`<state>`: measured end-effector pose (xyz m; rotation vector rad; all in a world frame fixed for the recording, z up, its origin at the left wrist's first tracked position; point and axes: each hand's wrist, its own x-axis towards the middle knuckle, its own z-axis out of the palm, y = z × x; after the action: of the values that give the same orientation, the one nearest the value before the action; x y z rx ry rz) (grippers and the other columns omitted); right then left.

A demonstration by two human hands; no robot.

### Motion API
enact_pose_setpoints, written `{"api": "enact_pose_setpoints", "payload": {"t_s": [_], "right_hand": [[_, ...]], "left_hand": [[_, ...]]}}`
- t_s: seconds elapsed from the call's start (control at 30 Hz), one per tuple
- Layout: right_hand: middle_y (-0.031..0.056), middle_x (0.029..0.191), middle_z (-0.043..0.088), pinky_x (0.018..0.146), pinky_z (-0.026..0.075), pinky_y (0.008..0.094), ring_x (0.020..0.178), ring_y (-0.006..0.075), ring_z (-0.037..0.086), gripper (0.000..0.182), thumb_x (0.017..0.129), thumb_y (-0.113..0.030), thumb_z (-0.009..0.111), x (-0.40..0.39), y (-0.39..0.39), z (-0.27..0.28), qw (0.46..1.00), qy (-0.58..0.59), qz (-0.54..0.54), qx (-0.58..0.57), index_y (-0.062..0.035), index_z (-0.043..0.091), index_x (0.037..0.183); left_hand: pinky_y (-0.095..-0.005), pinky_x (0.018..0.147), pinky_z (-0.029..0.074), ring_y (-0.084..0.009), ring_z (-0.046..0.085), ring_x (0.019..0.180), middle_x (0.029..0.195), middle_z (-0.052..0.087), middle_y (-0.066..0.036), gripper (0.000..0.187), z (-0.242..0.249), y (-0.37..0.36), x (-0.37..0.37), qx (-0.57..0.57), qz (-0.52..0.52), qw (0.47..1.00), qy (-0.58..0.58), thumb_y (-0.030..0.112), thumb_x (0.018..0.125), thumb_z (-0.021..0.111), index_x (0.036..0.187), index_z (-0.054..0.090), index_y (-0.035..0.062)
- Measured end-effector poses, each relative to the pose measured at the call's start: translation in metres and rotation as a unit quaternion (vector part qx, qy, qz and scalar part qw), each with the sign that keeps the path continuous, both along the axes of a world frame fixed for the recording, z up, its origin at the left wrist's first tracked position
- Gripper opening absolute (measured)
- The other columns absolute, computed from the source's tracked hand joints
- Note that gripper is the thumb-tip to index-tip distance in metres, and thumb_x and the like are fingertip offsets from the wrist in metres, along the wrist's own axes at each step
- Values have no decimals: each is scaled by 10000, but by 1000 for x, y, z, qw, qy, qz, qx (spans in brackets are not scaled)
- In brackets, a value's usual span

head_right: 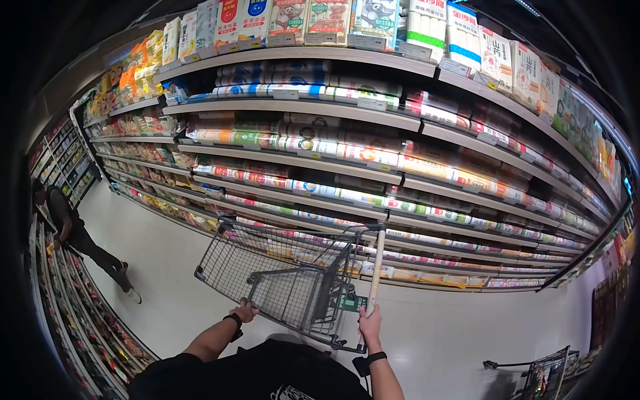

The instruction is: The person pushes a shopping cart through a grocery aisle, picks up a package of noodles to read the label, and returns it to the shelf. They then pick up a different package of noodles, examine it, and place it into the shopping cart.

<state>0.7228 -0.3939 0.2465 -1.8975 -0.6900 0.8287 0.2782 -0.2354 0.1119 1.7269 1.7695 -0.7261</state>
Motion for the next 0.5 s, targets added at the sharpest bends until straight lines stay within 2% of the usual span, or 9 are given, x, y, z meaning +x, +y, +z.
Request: {"api": "enact_pose_setpoints", "payload": {"t_s": [0.1,0.13,0.17,0.23,0.27,0.37,0.43,0.47,0.5], "right_hand": [[102,634,600,333,434,335,401,182,559,225,975,-195,647,8,7,-17,999,-47,5,3,-42,514,1073],[107,644,606,337,442,337,407,192,567,271,977,-218,647,3,10,-18,998,-52,18,-9,-42,484,1104],[111,654,613,342,450,338,413,202,575,317,979,-241,647,2,1,-16,997,-56,33,-35,-42,455,1134],[120,675,626,350,465,340,424,221,591,410,983,-287,646,11,10,-3,994,-72,56,-63,-43,395,1195],[166,759,653,462,533,407,556,314,659,611,959,-330,678,17,13,5,984,-70,89,-135,-19,315,1339],[267,998,650,659,571,455,771,383,699,820,921,-331,714,31,16,6,875,-379,183,-238,50,227,1460],[291,1159,579,761,562,469,911,416,669,907,896,-308,735,23,44,52,869,-410,176,-213,52,172,1509],[302,1240,543,812,557,477,982,432,654,952,883,-296,746,18,68,83,867,-424,171,-200,53,145,1534],[297,1267,518,851,549,476,1036,446,627,954,875,-279,747,13,97,113,859,-444,187,-173,45,146,1542]], "left_hand": [[-562,1119,355,-364,379,1454,1685,156,-70,770,12,-3,7,30,-26,999,-8,649,1010,317,1598,226,160],[-566,1082,389,-343,400,1442,1645,266,-79,761,27,-6,11,45,-7,999,-14,645,1008,339,1562,315,125],[-587,1032,419,-382,451,1387,1576,371,-94,747,38,-9,12,49,0,998,-36,647,997,379,1514,394,107],[-589,1014,422,-430,461,1344,1538,409,-118,738,48,-14,17,86,-6,996,-17,656,985,404,1450,475,88],[-598,1025,408,-444,442,1349,1537,406,-135,760,39,-13,16,113,-16,993,-21,678,970,413,1436,493,83],[-633,1054,361,-474,388,1369,1532,398,-183,839,21,-12,5,168,-47,984,-42,752,914,438,1393,548,71],[-667,1069,320,-477,354,1387,1526,392,-214,905,40,-6,-6,179,-62,980,-65,811,864,455,1361,584,66],[-715,1088,254,-487,317,1415,1554,357,-227,1015,39,5,-17,156,-45,984,-77,880,777,486,1381,579,69],[-713,1102,229,-487,283,1436,1573,327,-230,1035,40,13,-30,137,-48,987,-68,889,761,493,1415,547,88]]}}
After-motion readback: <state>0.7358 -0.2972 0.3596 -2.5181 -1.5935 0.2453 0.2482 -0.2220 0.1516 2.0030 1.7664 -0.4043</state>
